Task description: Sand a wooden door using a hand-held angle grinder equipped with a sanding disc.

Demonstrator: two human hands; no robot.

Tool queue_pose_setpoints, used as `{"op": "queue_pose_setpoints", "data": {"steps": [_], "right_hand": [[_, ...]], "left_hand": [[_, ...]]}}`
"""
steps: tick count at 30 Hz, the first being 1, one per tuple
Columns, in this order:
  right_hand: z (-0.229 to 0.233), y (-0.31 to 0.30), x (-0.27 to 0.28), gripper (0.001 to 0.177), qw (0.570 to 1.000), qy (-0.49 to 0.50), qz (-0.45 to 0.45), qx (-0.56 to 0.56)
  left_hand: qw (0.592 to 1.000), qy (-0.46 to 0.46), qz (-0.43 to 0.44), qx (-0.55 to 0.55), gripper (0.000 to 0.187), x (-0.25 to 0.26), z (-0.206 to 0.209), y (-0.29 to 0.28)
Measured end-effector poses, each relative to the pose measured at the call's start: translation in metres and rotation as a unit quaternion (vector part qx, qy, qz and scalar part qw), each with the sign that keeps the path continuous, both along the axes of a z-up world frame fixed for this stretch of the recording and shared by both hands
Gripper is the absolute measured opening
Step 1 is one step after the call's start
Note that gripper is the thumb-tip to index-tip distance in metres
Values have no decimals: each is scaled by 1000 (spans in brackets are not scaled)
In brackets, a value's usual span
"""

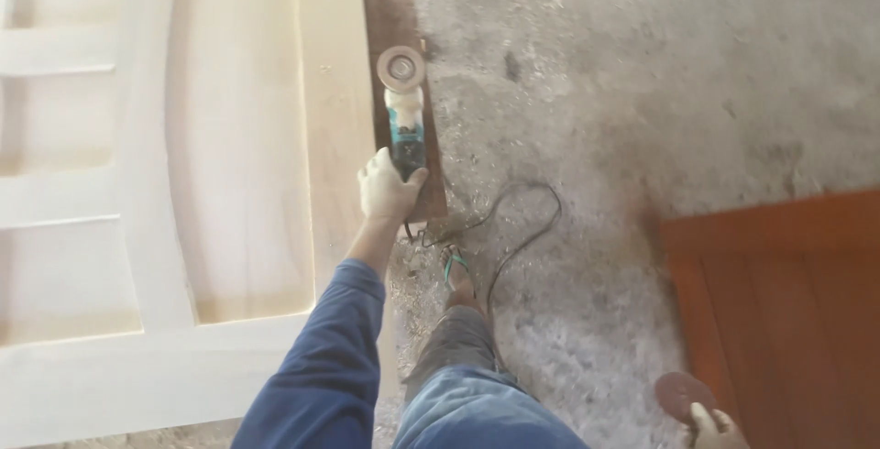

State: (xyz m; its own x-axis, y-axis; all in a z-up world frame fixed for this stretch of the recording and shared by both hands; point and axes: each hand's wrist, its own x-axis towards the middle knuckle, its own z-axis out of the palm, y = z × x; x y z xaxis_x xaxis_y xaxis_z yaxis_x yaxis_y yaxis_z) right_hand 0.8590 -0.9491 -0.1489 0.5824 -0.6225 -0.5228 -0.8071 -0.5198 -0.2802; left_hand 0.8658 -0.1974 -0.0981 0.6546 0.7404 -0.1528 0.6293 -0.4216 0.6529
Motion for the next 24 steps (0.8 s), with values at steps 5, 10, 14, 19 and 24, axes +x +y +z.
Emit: {"op": "queue_pose_setpoints", "data": {"steps": [5,10,14,19,24], "right_hand": [[-61,46,122,37,979,107,141,99],[-60,140,217,38,952,92,213,201],[9,274,263,35,944,40,214,247],[84,513,337,31,872,74,427,227],[29,715,404,23,742,94,506,429]], "left_hand": [[998,41,34,45,101,64,1,3],[994,47,86,43,106,111,-40,32],[989,86,118,-31,98,107,-39,27],[968,105,192,-126,105,118,-7,8],[956,-24,271,112,79,132,-68,5]]}}
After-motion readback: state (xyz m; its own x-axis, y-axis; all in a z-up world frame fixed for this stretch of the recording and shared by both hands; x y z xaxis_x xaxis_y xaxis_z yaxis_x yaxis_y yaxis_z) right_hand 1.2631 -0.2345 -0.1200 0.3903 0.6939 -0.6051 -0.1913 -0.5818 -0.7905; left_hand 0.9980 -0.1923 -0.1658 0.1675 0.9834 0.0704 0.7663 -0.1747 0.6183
